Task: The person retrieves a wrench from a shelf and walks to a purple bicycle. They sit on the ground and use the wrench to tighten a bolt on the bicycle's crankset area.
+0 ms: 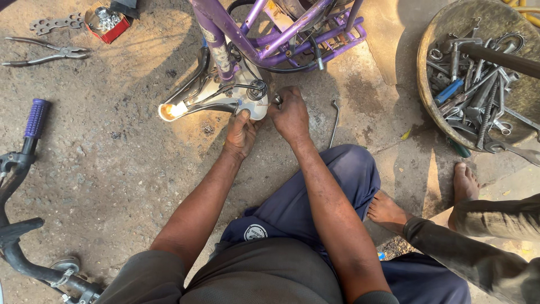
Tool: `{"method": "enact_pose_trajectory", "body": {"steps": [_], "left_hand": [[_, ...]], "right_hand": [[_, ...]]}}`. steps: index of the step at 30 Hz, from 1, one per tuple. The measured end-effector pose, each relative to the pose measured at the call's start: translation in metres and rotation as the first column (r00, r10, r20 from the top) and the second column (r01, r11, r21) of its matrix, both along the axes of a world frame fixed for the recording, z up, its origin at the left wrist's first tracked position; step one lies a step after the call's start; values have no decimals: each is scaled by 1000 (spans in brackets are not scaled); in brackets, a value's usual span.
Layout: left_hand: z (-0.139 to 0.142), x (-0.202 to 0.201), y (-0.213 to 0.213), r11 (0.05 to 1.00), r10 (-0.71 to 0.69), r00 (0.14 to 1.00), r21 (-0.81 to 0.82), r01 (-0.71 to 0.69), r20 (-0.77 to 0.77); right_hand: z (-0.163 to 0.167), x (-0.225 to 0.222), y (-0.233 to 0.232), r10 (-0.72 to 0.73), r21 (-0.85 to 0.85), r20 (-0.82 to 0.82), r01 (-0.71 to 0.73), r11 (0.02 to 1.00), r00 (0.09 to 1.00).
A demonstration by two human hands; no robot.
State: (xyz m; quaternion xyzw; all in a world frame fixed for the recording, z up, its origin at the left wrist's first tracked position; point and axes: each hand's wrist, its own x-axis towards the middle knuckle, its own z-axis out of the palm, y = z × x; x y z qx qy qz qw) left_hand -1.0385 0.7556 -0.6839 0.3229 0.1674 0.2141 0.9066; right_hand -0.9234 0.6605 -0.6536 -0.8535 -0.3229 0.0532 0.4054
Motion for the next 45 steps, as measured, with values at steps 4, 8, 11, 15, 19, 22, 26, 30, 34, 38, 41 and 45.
{"method": "enact_pose_trajectory", "body": {"steps": [4,8,11,15,19,22,26,30,34,38,41,45], "left_hand": [[-2,1,-1,1000,8,1000,-10,-8,-4],[-5,3,-1,1000,18,999,-21,-19,-29],[-6,4,-1,1000,5,1000,-31,-6,-28],[-6,5,-1,1000,2,1000,-13,-2,-30],[-7,6,-2,998,7,1000,-61,-9,-27],[-6,7,-5,994,15,1000,-106,-16,-12],[-7,9,-7,994,13,1000,-110,-16,-21],[-7,9,-10,994,11,1000,-109,-14,-28],[-8,10,-11,993,16,999,-114,-20,-42],[-10,11,-9,993,19,999,-113,-24,-39],[-10,11,-9,993,15,999,-116,-19,-36],[-9,10,-8,994,22,999,-107,-25,-33]], "right_hand": [[-8,10,-4,-16,17,-63,17,1000,998],[-8,15,-7,-13,58,-132,21,998,991],[-1,13,-5,-42,52,-100,48,997,994],[7,12,-1,23,-69,15,-22,997,1000],[7,25,4,75,-40,9,-74,996,997],[2,32,2,45,131,-425,12,991,904],[-6,32,-6,-2,146,-816,209,967,579],[-14,28,-15,168,315,-885,292,903,435],[-15,29,-20,178,329,-906,374,867,383],[-10,34,-19,110,320,-860,359,877,498],[-6,35,-13,-7,228,-745,264,937,667],[0,34,-4,47,255,-619,144,956,784]]}}
